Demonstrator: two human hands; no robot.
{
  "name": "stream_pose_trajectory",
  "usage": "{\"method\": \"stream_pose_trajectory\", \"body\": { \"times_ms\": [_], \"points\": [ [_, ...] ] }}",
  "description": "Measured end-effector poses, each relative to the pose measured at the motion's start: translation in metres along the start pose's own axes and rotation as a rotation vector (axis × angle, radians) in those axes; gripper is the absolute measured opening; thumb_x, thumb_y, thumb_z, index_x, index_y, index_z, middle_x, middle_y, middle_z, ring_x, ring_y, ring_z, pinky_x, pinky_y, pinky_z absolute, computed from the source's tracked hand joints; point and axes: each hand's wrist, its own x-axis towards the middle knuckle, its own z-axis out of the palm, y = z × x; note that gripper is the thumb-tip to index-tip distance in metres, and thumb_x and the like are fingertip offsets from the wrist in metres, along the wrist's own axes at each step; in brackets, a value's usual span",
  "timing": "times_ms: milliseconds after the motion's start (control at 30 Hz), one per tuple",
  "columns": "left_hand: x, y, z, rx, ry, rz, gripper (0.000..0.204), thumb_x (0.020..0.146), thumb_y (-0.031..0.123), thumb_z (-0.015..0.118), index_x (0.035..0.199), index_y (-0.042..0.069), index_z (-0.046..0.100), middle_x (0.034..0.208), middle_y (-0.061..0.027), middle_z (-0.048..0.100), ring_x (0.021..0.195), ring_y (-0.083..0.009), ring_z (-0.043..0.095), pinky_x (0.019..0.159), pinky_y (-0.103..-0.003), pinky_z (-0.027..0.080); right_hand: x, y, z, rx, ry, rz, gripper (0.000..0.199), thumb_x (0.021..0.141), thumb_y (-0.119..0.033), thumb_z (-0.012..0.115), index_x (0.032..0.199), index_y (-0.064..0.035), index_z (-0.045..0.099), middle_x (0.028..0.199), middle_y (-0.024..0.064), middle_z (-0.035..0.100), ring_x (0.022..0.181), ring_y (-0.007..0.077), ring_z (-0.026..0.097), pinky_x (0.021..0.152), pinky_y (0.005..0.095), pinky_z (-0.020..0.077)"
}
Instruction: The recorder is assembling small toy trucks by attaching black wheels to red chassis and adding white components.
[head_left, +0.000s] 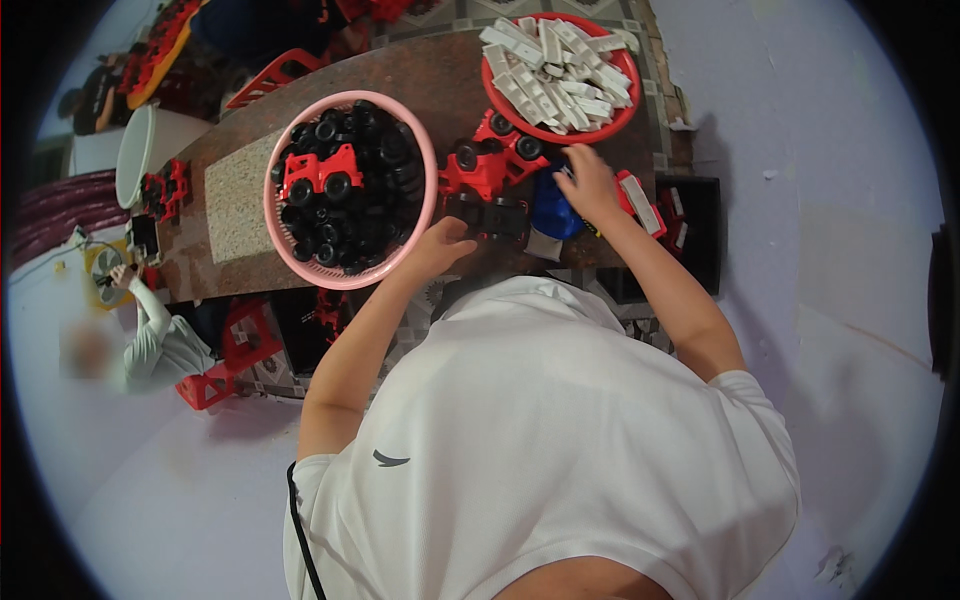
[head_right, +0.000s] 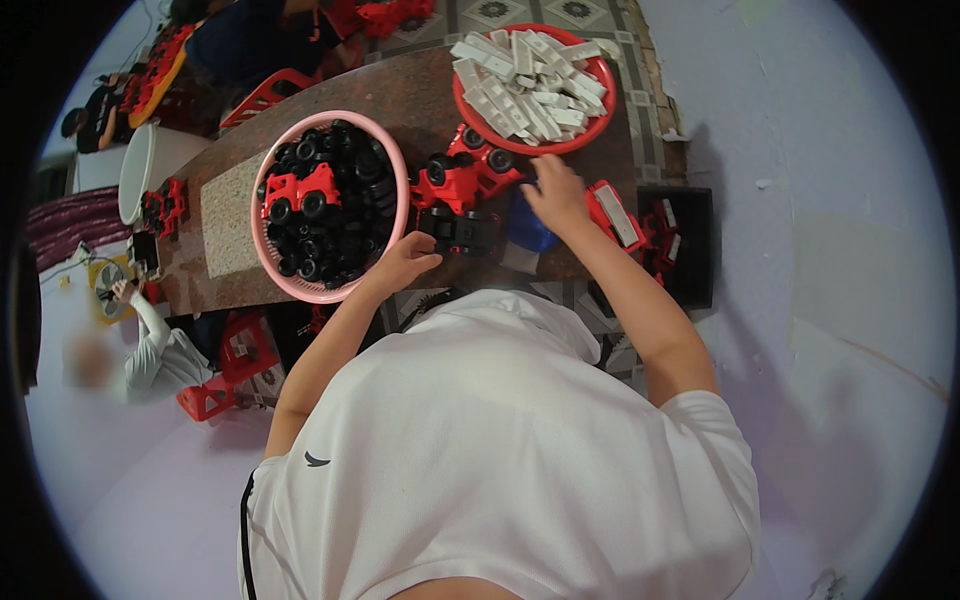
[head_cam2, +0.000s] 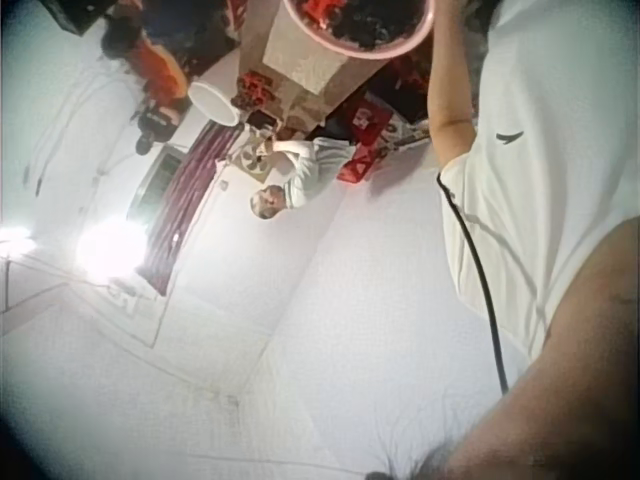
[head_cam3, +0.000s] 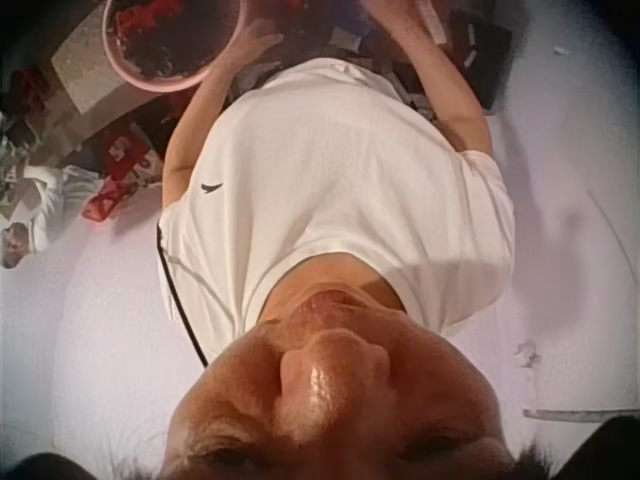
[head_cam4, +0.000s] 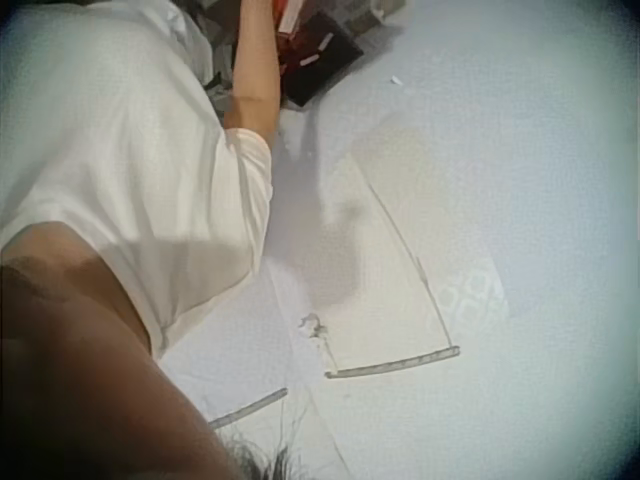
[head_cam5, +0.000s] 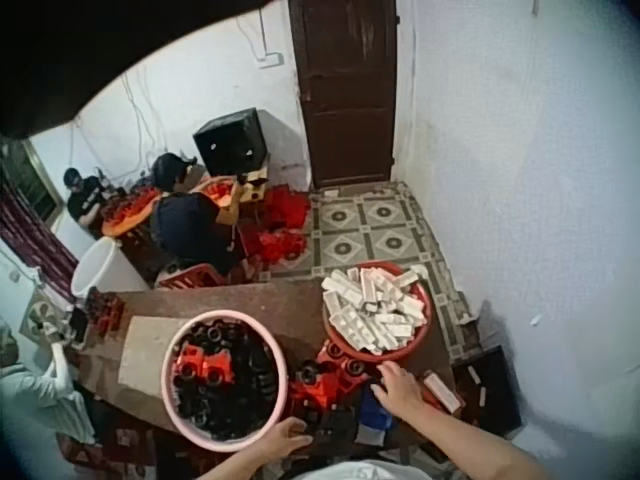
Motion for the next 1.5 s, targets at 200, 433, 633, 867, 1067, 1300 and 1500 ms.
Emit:
{"method": "stream_pose_trajectory", "body": {
  "times_ms": [200, 433, 633, 867, 1067, 1300, 1500],
  "points": [
    [-0.013, 0.0, 0.004, -0.013, 0.023, -0.022, 0.045, 0.084, 0.022, 0.068, 0.119, -0.002, 0.053, 0.114, -0.0123, 0.06, 0.106, -0.021, 0.059, 0.091, -0.031, 0.046, 0.059, -0.099, 0.066, 0.135, -0.102, 0.25, 0.062, 0.071, -0.047, 0.071, 0.115, -0.0055, 0.056, 0.113, 0.0206, 0.056, 0.101, 0.0346, 0.059, 0.084, 0.042, 0.0491],
    [-0.018, -0.017, 0.006, -0.228, 0.174, 0.066, 0.048, 0.08, 0.017, 0.07, 0.12, -0.002, 0.052, 0.116, -0.0143, 0.059, 0.109, -0.0243, 0.058, 0.092, -0.034, 0.046, 0.068, -0.109, 0.034, 0.129, 0.132, 0.023, 0.057, 0.065, -0.039, 0.077, 0.108, -0.0052, 0.058, 0.106, 0.0161, 0.052, 0.1, 0.0329, 0.055, 0.086, 0.0411, 0.0469],
    [-0.036, 0.087, -0.011, 0.46, 0.687, 0.675, 0.074, 0.064, 0.013, 0.079, 0.129, 0.001, 0.045, 0.127, -0.0184, 0.052, 0.12, -0.0292, 0.051, 0.098, -0.036, 0.042, 0.051, -0.154, -0.079, 0.084, -0.131, -0.313, 0.077, 0.063, -0.029, 0.077, 0.131, -0.0085, 0.046, 0.115, 0.0149, 0.05, 0.109, 0.034, 0.051, 0.091, 0.0422, 0.0442],
    [-0.021, 0.102, -0.021, -0.295, 0.329, 0.596, 0.073, 0.065, 0.012, 0.08, 0.128, 0.002, 0.046, 0.123, -0.0144, 0.055, 0.115, -0.0245, 0.054, 0.096, -0.036, 0.044, 0.033, -0.145, -0.119, 0.938, -0.316, -0.034, 0.091, 0.073, -0.029, 0.079, 0.146, -0.0089, 0.028, 0.141, 0.0158, 0.041, 0.125, 0.0238, 0.044, 0.103, 0.0388, 0.034],
    [-0.01, 0.096, 0.002, -1.089, 0.305, 0.409, 0.062, 0.074, 0.004, 0.072, 0.129, 0.002, 0.045, 0.122, -0.0088, 0.055, 0.113, -0.0203, 0.053, 0.098, -0.035, 0.041, -0.001, -0.145, -0.085, 0.723, -0.334, -0.056, 0.104, 0.067, -0.032, 0.082, 0.145, 0.0003, 0.021, 0.141, 0.022, 0.04, 0.129, 0.0299, 0.043, 0.106, 0.0382, 0.0344],
    [-0.01, 0.047, -0.015, -0.15, 0.787, 0.426, 0.08, 0.066, 0.023, 0.084, 0.13, -0.002, 0.043, 0.129, -0.0135, 0.048, 0.116, -0.0218, 0.049, 0.096, -0.035, 0.042, -0.004, -0.141, -0.067, 0.632, -0.54, 0.008, 0.087, 0.067, -0.023, 0.074, 0.14, 0.0025, 0.034, 0.135, 0.0224, 0.047, 0.125, 0.0287, 0.047, 0.104, 0.0353, 0.0368],
    [-0.038, 0.081, -0.067, -0.126, 0.007, 0.231, 0.073, 0.069, 0.016, 0.081, 0.13, -0.002, 0.046, 0.12, -0.011, 0.056, 0.108, -0.018, 0.054, 0.094, -0.032, 0.044, 0.011, -0.131, -0.053, 0.797, -0.789, -0.17, 0.075, 0.07, -0.024, 0.072, 0.135, -0.0018, 0.041, 0.12, 0.0194, 0.057, 0.102, 0.0267, 0.06, 0.086, 0.0384, 0.0493]
  ]
}}
